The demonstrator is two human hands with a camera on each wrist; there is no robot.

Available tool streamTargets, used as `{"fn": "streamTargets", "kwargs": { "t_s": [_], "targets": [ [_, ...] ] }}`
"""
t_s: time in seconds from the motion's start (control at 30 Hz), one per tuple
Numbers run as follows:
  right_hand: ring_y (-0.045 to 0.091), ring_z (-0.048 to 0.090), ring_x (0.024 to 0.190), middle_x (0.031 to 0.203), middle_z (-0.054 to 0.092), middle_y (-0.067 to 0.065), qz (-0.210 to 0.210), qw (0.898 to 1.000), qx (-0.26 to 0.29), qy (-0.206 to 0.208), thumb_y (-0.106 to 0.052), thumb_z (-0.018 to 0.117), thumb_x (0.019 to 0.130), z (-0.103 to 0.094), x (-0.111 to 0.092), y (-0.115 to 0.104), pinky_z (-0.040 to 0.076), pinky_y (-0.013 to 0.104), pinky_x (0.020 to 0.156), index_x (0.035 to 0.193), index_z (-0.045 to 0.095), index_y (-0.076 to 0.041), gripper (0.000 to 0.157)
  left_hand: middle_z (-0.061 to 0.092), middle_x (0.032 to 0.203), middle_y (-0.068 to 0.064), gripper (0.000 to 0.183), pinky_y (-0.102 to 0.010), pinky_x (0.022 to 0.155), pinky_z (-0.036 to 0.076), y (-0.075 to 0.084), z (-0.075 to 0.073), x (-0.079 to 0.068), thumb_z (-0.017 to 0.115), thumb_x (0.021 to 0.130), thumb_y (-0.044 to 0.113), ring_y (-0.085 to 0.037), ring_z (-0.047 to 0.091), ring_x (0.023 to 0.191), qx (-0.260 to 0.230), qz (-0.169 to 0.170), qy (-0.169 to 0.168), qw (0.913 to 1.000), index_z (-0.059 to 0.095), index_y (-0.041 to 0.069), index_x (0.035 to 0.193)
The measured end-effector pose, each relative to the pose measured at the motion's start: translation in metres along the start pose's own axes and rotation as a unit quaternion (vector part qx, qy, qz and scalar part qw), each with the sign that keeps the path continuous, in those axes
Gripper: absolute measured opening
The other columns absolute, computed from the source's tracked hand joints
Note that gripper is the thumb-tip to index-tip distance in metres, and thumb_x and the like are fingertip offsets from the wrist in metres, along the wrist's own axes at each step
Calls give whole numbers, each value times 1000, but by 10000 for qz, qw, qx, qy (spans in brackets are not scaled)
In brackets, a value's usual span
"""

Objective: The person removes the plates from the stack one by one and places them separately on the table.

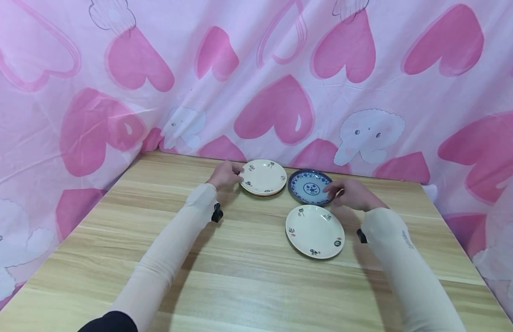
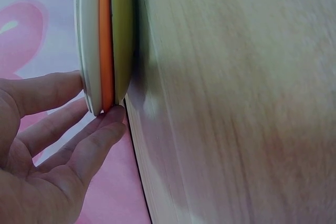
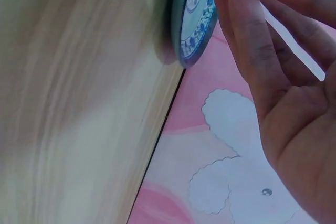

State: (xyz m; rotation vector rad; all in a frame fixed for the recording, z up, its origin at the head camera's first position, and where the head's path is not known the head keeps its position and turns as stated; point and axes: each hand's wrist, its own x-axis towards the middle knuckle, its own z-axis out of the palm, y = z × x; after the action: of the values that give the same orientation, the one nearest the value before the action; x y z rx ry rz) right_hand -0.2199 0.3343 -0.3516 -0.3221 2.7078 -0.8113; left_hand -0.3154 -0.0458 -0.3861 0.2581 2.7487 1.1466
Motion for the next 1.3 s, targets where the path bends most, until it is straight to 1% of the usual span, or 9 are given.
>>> {"fn": "streamTargets", "kwargs": {
  "t_s": [0.23, 0.47, 0.63, 0.73, 0.87, 0.97, 1.1, 1.2, 1.3],
  "targets": [
    [28, 60, 99, 116, 67, 22, -82, 9996, 256, 10, -3, 71, 86, -4, 9, -9, 58, 26, 78, 131, 62, 2, 46, 65, 136, -14, 45, -42, 114, 46, 2, 1, -1, 74, 86, 7, -31, 56, 130, -38, -40, 2, 10000, 66, 5, 130],
    [26, 63, 93, 111, 68, 22, -198, 9994, 220, 174, -5, 70, 89, -6, 15, -17, 63, 30, 75, 128, 64, 3, 40, 64, 138, -14, 45, -41, 115, 45, 2, 2, -2, 73, 88, 6, -31, 55, 133, -91, -136, -59, 9998, 64, 5, 132],
    [27, 63, 95, 113, 68, 20, -133, 9990, 313, 291, -8, 69, 91, -5, 23, -22, 62, 30, 79, 129, 64, 1, 39, 65, 138, -13, 44, -41, 114, 46, 1, 2, -1, 73, 87, 7, -30, 56, 132, 42, -84, -32, 10000, 65, 6, 131],
    [25, 65, 95, 114, 67, 19, -10, 9984, 427, 363, -11, 65, 94, -4, 30, -25, 60, 30, 82, 129, 63, -1, 37, 67, 133, -13, 43, -41, 111, 49, 0, 1, 0, 74, 86, 8, -29, 59, 127, 147, -3, 49, 9999, 67, 7, 129],
    [23, 69, 93, 116, 66, 21, 123, 9964, 689, 476, -14, 62, 97, 1, 41, -34, 61, 38, 87, 128, 62, 1, 35, 69, 130, -13, 42, -41, 109, 50, 1, 1, -1, 74, 86, 7, -29, 60, 123, 157, 36, 64, 9998, 68, 7, 128],
    [25, 72, 94, 120, 64, 25, 169, 9948, 855, 533, -14, 61, 98, 6, 49, -42, 61, 45, 92, 128, 62, 3, 34, 67, 133, -13, 43, -41, 111, 49, 0, 1, 0, 74, 87, 7, -29, 59, 126, 83, -44, 22, 10000, 67, 7, 129],
    [31, 72, 99, 123, 63, 27, 232, 9937, 954, 534, -14, 58, 100, 13, 59, -51, 59, 47, 95, 128, 61, 4, 34, 65, 137, -14, 44, -42, 114, 46, 0, 2, -1, 73, 88, 6, -30, 56, 130, -51, -131, -2, 9999, 66, 6, 131],
    [34, 70, 101, 124, 62, 26, 351, 9916, 1127, 535, -12, 57, 100, 20, 67, -55, 59, 47, 97, 129, 61, 5, 33, 67, 133, -13, 41, -41, 111, 48, 0, 1, -1, 72, 88, 6, -28, 58, 125, 14, -39, 34, 10000, 67, 7, 129],
    [31, 71, 98, 124, 62, 27, 465, 9875, 1371, 619, -10, 58, 99, 29, 76, -58, 59, 46, 96, 128, 60, 7, 34, 71, 123, -13, 34, -38, 104, 51, 0, 1, -2, 70, 88, 6, -24, 59, 113, 196, 93, 88, 9997, 72, 7, 121]
  ]
}}
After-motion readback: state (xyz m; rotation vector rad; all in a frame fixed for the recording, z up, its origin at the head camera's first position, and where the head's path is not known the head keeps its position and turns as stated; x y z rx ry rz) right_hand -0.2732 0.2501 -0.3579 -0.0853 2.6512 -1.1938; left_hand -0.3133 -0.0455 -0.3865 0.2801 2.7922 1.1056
